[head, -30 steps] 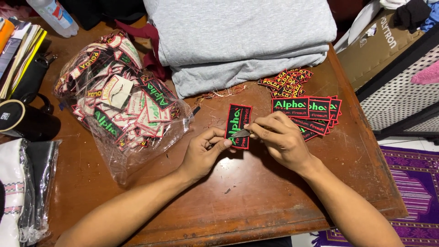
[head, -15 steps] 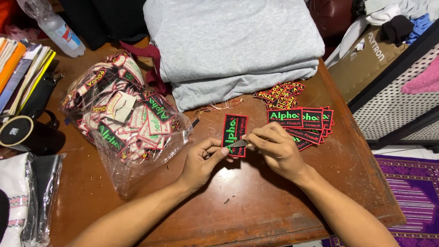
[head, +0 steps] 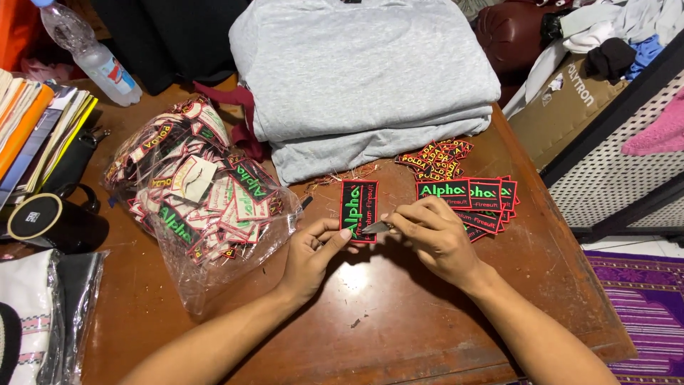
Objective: Trimming excess threads and fabric from the edges of clothing patches using small scissors.
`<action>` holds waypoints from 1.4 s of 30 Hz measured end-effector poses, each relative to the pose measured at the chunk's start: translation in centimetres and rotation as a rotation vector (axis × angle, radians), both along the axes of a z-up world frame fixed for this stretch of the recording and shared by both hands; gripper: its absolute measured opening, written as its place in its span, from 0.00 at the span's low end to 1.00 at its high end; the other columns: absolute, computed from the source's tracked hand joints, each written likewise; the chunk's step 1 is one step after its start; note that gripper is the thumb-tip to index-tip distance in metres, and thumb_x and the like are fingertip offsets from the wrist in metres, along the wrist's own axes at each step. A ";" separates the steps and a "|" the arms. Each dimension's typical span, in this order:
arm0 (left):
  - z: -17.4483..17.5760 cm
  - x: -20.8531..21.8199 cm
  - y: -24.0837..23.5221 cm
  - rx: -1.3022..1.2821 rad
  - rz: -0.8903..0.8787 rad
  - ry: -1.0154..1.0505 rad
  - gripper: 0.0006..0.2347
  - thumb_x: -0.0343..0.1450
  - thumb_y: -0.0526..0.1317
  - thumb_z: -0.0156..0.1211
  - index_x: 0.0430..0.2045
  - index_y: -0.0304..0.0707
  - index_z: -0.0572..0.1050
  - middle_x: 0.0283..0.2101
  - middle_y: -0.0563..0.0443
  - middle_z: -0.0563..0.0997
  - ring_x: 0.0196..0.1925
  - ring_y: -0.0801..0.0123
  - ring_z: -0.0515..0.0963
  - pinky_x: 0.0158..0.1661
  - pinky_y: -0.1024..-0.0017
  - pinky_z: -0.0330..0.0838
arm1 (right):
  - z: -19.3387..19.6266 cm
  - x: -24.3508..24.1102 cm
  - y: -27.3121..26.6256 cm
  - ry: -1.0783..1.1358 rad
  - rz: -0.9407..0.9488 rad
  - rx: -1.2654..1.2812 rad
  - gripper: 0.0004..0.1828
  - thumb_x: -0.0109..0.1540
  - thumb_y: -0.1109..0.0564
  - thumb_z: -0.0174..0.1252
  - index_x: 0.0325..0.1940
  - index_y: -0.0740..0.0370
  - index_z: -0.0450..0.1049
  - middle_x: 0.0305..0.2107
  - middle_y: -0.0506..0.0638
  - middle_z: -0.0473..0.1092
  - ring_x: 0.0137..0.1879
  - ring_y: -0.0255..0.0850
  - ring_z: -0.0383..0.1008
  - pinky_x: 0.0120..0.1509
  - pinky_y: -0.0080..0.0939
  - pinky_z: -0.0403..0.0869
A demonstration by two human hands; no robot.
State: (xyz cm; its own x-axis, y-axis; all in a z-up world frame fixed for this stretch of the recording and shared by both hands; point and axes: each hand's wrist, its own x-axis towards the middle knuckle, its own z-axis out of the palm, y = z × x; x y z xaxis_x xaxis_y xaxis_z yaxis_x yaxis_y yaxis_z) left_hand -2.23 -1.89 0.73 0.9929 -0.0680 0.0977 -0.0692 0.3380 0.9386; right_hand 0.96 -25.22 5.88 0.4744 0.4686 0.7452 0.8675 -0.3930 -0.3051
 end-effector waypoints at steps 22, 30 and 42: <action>0.2 1.1 -0.1 0.028 -0.096 0.116 0.10 0.72 0.38 0.64 0.36 0.26 0.81 0.27 0.40 0.81 0.29 0.64 0.83 0.34 0.68 0.83 | -0.7 0.7 -0.4 -0.167 -0.054 -0.093 0.14 0.64 0.57 0.62 0.54 0.60 0.81 0.42 0.54 0.76 0.39 0.52 0.75 0.43 0.50 0.77; -1.1 1.1 0.1 0.056 -0.235 0.068 0.09 0.75 0.35 0.58 0.43 0.23 0.78 0.32 0.39 0.83 0.33 0.63 0.85 0.36 0.65 0.85 | -1.6 0.3 0.3 -0.068 -0.091 -0.140 0.16 0.72 0.57 0.46 0.61 0.59 0.74 0.37 0.51 0.71 0.39 0.50 0.74 0.44 0.49 0.75; -1.0 -1.1 0.9 0.189 -0.158 0.124 0.10 0.75 0.38 0.61 0.44 0.30 0.77 0.29 0.43 0.83 0.29 0.69 0.83 0.36 0.72 0.83 | -0.4 -0.7 1.9 0.036 -0.035 -0.167 0.14 0.70 0.55 0.53 0.58 0.62 0.73 0.35 0.57 0.71 0.43 0.56 0.76 0.46 0.51 0.75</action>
State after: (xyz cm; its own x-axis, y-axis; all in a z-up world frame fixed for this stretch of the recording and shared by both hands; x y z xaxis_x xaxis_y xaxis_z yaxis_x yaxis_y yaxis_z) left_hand -3.37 -1.02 -0.29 0.9722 -0.2283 -0.0527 0.0894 0.1533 0.9841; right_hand 0.30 -23.30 5.45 0.5172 0.5671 0.6410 0.8422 -0.4704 -0.2634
